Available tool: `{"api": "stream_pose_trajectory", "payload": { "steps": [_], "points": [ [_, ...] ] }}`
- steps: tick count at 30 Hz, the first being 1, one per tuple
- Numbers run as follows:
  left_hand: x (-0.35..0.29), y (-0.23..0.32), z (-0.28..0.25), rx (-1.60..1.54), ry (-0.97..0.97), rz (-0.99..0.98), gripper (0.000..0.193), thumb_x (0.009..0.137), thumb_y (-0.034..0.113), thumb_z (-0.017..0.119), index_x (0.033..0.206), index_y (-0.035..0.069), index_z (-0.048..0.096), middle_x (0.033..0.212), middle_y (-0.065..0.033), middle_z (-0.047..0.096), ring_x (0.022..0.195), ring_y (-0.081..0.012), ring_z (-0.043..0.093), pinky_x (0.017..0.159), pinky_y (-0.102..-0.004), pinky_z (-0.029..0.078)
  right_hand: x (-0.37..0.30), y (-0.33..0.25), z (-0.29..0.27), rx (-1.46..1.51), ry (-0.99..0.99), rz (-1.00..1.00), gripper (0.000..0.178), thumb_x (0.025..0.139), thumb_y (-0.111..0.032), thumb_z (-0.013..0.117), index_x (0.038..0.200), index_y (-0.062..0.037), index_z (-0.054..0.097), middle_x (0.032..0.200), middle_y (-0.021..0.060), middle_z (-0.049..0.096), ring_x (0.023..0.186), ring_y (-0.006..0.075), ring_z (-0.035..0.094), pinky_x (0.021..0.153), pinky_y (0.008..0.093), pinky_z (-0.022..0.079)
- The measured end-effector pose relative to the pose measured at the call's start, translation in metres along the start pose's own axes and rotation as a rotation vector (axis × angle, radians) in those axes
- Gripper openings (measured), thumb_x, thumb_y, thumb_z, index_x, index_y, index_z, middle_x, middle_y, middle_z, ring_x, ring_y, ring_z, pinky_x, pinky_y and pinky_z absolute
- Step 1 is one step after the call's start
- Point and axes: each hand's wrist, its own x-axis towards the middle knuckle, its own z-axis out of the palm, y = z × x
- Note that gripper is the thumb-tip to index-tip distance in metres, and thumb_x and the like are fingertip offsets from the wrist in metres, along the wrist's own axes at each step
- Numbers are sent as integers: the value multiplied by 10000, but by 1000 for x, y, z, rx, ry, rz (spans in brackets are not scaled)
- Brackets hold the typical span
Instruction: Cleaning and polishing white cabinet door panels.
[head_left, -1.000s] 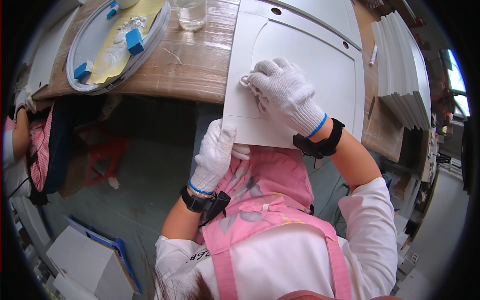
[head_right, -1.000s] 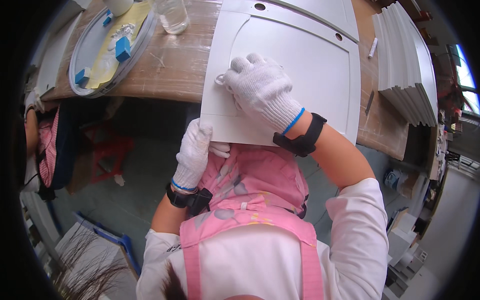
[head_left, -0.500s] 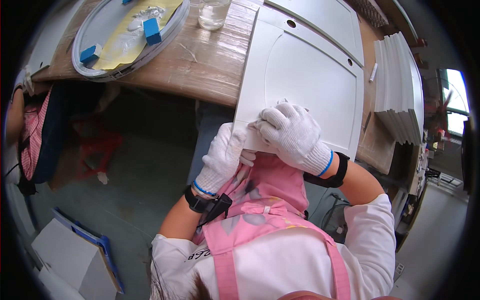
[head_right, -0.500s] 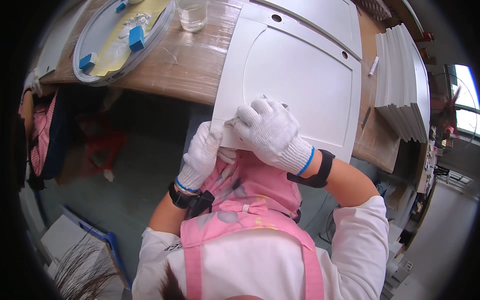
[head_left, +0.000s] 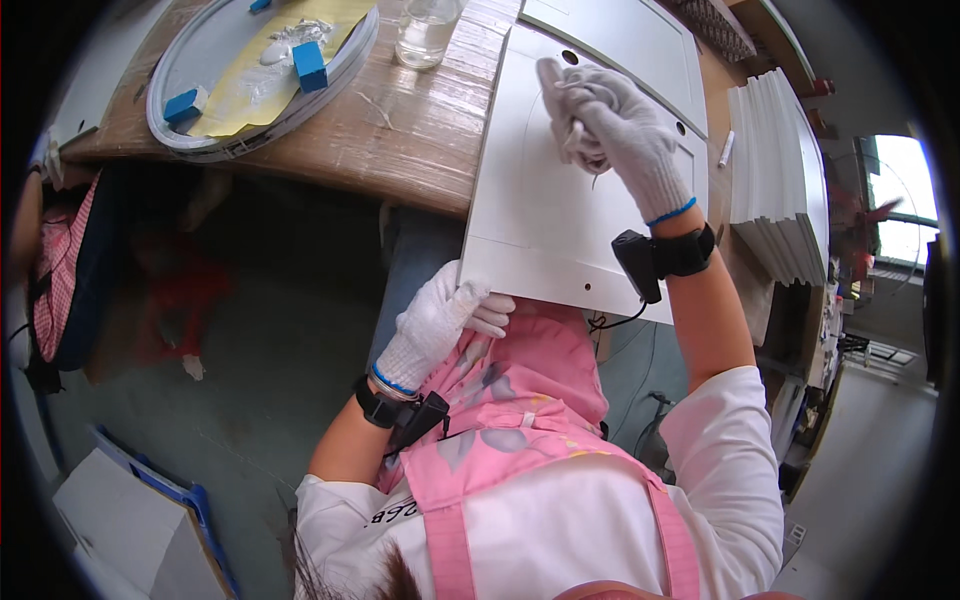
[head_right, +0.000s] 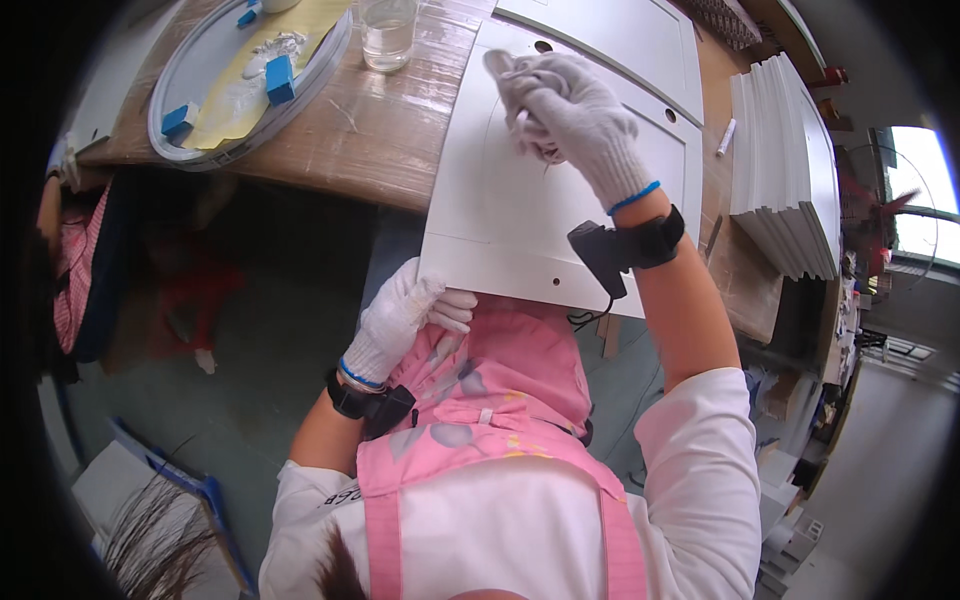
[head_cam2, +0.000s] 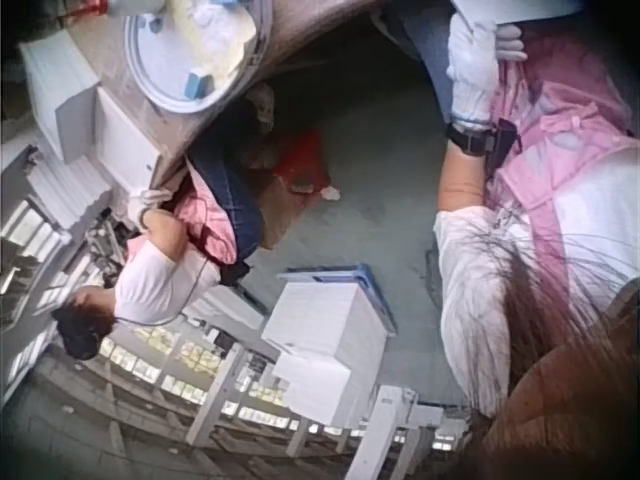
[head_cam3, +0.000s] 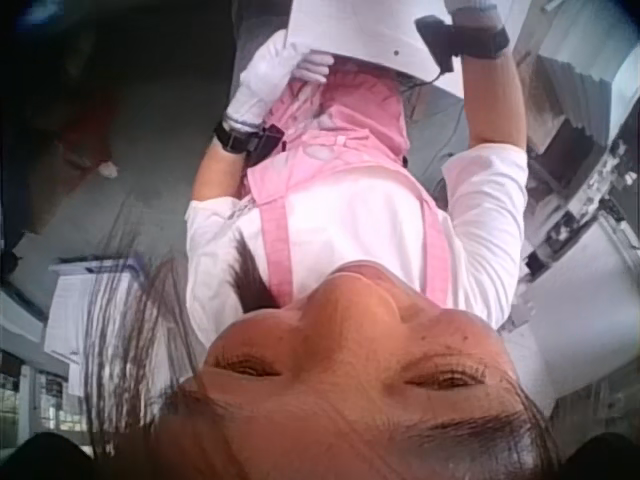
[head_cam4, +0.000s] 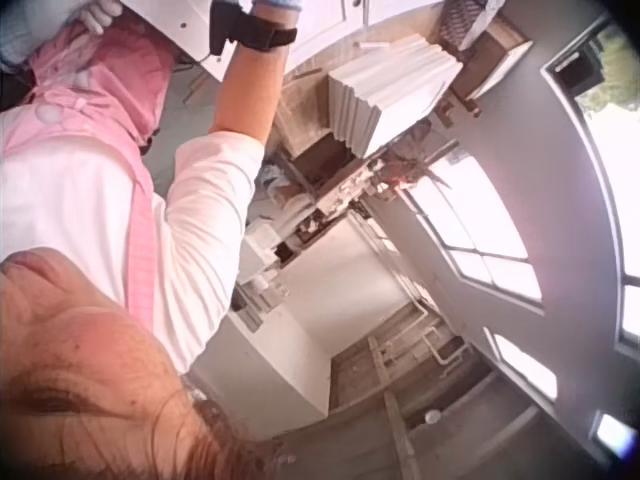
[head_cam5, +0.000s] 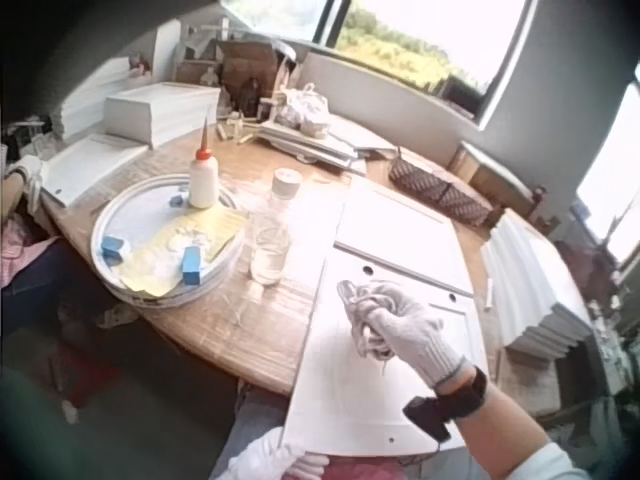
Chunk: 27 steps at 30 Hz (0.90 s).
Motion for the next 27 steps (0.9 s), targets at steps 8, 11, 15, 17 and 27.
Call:
{"api": "stream_pose_trajectory", "payload": {
  "steps": [8, 11, 15, 17, 27],
  "points": [
    [3, -3, 4, -126, -7, 53, 448, 1049, 356, 486, 1259, -40, 477, 1045, -198, 680, 877, -257, 704, 797, -398, 606, -116, 29, 63, -837, -298, -747, 294, 743, -156, 709, 1037, -163, 695, 1151, 62, 611, 1062, 300, 612, 847, 412, 545],
    [4, -2, -4, -142, -39, 49, 507, 1023, 423, 531, 1269, -19, 506, 1081, -179, 674, 908, -252, 696, 798, -385, 605, -136, 29, -2, -449, -554, -249, 253, 796, -27, 653, 1041, -80, 688, 1014, 54, 670, 898, 225, 661, 755, 334, 549],
    [15, 12, 0, 43, 97, 16, 474, 1018, 430, 549, 1211, -3, 560, 1035, -140, 674, 887, -222, 697, 769, -367, 615, -122, 16, -64, 147, 135, 308, 204, 943, -7, 528, 1113, 0, 641, 671, -5, 543, 463, 27, 433, 382, 208, 328],
    [23, 20, 6, 106, 121, 29, 389, 1026, 350, 552, 1201, 3, 568, 1033, -132, 690, 871, -214, 705, 739, -362, 625, -111, 12, -75, 151, 189, 223, 177, 969, -46, 536, 1105, -4, 642, 665, -15, 536, 467, 27, 439, 378, 211, 327],
    [7, -1, -8, 128, -98, -204, 486, 989, 294, 601, 1331, -41, 519, 1116, -93, 654, 966, -144, 642, 837, -302, 554, -38, -3, -35, -17, 272, 157, 225, 957, -125, 607, 1147, -9, 642, 645, -2, 543, 509, 46, 502, 412, 218, 406]
  ]
}}
